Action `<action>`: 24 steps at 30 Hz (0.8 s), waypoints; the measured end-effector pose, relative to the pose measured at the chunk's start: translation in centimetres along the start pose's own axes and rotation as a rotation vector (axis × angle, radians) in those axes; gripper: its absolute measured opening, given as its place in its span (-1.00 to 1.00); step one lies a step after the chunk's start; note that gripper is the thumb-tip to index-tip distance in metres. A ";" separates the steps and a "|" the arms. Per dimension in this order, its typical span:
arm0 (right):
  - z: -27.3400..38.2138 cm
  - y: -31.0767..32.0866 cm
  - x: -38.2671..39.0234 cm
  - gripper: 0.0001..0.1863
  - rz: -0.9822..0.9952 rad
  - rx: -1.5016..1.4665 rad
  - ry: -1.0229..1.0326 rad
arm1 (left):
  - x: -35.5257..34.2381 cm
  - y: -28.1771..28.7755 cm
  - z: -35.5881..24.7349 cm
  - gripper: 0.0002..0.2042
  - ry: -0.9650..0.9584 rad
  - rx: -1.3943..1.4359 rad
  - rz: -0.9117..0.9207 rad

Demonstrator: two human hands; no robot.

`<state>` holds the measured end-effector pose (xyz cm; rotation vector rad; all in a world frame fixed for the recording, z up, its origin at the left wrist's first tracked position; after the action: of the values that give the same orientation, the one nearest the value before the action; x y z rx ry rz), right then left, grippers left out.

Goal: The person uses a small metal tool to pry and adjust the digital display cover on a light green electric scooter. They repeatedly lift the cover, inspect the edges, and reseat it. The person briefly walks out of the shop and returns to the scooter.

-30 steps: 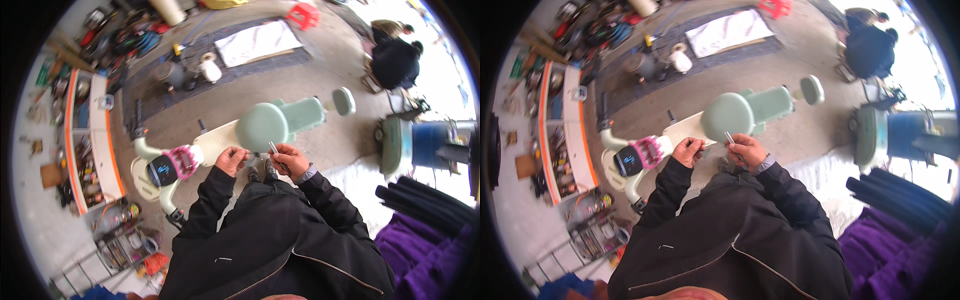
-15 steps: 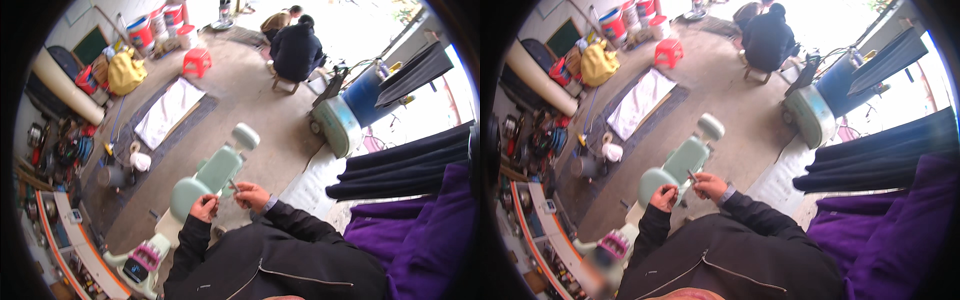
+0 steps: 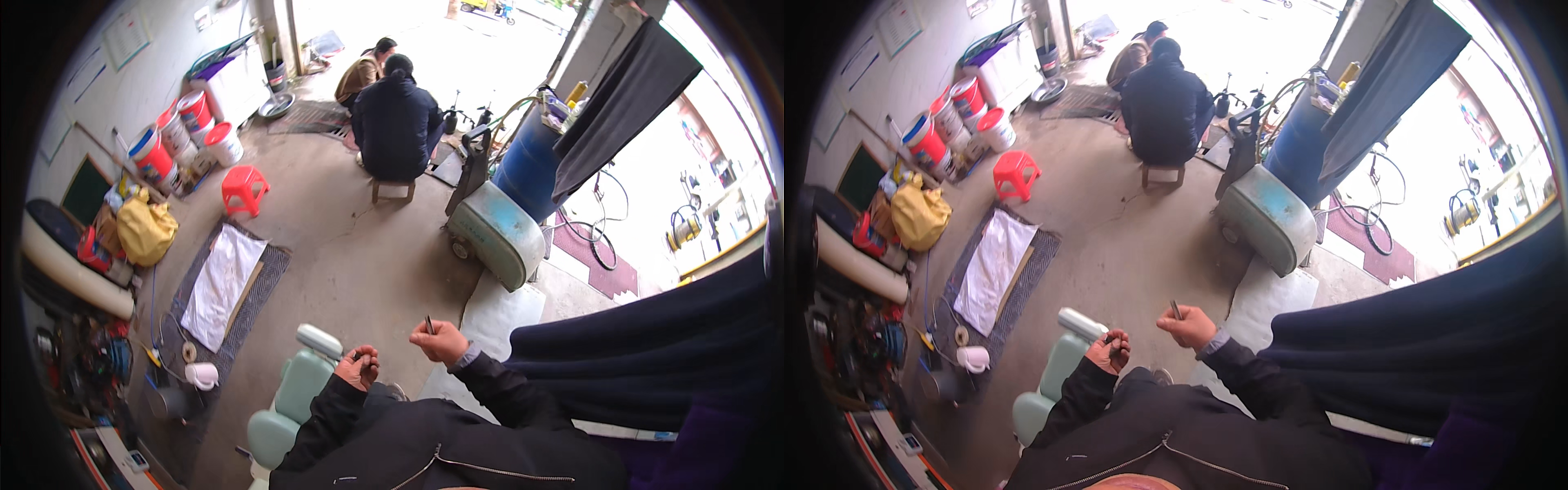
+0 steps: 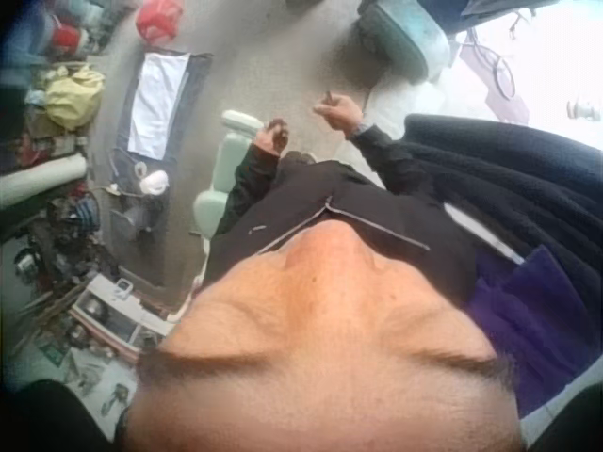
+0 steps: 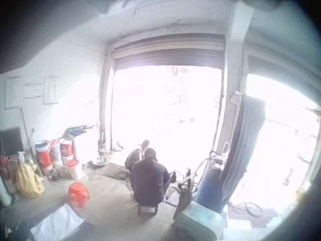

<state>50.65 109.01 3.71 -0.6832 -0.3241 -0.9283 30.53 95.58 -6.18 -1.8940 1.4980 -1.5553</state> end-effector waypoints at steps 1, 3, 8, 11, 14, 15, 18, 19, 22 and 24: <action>0.4 0.8 -0.1 -0.77 0.009 -0.025 0.051 | -1.7 -1.2 -0.5 -0.80 0.023 -0.007 0.034; 0.5 3.0 -0.1 -0.78 -0.033 -0.065 0.021 | -5.4 -3.9 -1.3 -0.78 0.063 0.020 0.109; 4.0 7.2 -1.9 -0.77 -0.094 0.074 0.298 | -16.6 -11.6 -1.4 -0.79 0.230 0.020 0.219; 8.4 11.0 -3.1 -0.79 -0.255 0.104 0.266 | -22.0 -17.5 -1.0 -0.77 0.358 -0.132 0.097; 13.8 15.2 -1.2 -0.82 -0.391 0.016 0.399 | -26.2 -24.6 -1.0 -0.75 0.525 -0.314 0.141; 15.2 17.2 -0.1 -0.82 -0.441 0.024 0.416 | -27.6 -26.8 -0.4 -0.74 0.575 -0.359 0.124; 17.9 23.8 4.6 -0.83 -0.668 -0.053 0.535 | -31.3 -32.8 1.9 -0.74 0.669 -0.505 0.102; 18.2 26.2 6.4 -0.85 -0.759 -0.063 0.610 | -32.3 -34.5 3.2 -0.74 0.682 -0.514 0.098; 17.0 34.0 12.9 -0.88 -1.107 -0.074 0.617 | -35.3 -39.2 7.6 -0.72 0.754 -0.594 0.172; 15.5 38.6 17.8 -0.90 -1.205 -0.140 0.597 | -37.2 -42.0 11.8 -0.66 0.773 -0.685 0.213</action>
<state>92.87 124.08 9.36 -0.2468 -0.1044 -2.2542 66.86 139.65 -0.97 -1.3311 2.7422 -1.9400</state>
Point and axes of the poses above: each hand's wrist, its own x-axis away from the middle knuckle, its own y-axis out of the back of the hand, z = x × y, the point moved 6 cm from there along -x, towards the middle knuckle, and after that the axes turned 9 degrees about -x, right-handed, at the moved point
